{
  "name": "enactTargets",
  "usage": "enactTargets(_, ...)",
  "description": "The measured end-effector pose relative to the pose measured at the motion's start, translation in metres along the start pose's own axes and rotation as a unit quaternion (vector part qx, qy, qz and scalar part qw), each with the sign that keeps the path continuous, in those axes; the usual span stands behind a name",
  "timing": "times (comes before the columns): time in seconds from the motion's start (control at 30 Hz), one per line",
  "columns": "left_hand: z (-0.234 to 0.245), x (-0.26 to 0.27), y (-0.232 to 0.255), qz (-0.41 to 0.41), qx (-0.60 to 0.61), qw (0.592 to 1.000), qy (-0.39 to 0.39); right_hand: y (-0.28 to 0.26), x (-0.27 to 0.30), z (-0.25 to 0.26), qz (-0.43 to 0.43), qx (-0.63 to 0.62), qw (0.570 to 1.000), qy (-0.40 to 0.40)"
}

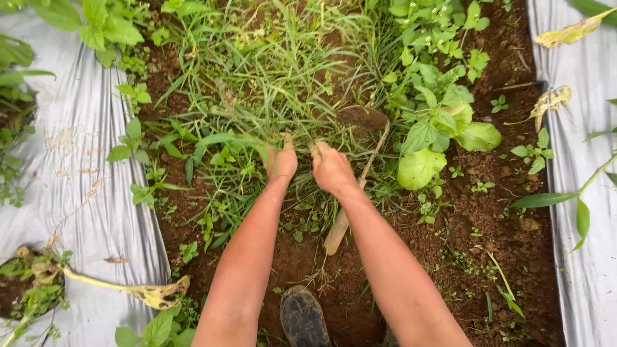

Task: The person weeds a garden bed by hand and with a hoe. They pull up grass and weeds from the soil between rows of plants, occasionally using a small hand hoe to loosen the soil and remove roots. The removed weeds are gathered and placed on the ground.

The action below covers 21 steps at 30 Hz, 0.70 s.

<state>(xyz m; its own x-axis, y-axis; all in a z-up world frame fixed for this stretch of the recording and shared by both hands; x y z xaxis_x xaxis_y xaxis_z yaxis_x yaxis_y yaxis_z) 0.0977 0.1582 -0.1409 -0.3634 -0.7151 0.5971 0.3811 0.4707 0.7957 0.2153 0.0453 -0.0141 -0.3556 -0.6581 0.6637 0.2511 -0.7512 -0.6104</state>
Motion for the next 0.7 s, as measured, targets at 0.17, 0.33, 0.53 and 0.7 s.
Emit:
enactTargets(0.17, -0.01, -0.026, -0.006, -0.132, -0.106, 0.985, -0.011, -0.005, 0.023, 0.028, -0.011, -0.023, 0.998, 0.063)
enactTargets(0.33, -0.028, -0.034, 0.039, -0.09, -0.164, 0.982, -0.022, 0.017, -0.025, 0.018, 0.028, -0.022, 0.997, 0.071)
enactTargets(0.53, -0.053, -0.124, -0.025, -0.058, -0.249, 0.963, -0.08, 0.005, -0.016, 0.014, 0.047, -0.001, 0.998, 0.052)
enactTargets(0.7, -0.051, -0.082, 0.009, -0.036, -0.19, 0.976, -0.101, 0.03, -0.038, 0.008, 0.077, 0.002, 0.996, 0.05)
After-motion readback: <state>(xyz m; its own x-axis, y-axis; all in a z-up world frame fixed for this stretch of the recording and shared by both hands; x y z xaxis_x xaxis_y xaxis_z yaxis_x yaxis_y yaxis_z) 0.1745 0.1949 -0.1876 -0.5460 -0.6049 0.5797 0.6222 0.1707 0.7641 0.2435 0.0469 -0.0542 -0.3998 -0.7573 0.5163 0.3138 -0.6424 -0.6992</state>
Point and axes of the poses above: each hand's wrist, its own x-axis away from the middle knuckle, its own z-axis out of the back of the hand, y = z × x, the point moved 10 cm from there along -x, towards the middle knuckle, and after that the axes turned 9 degrees about -y, right-handed, at the moved point
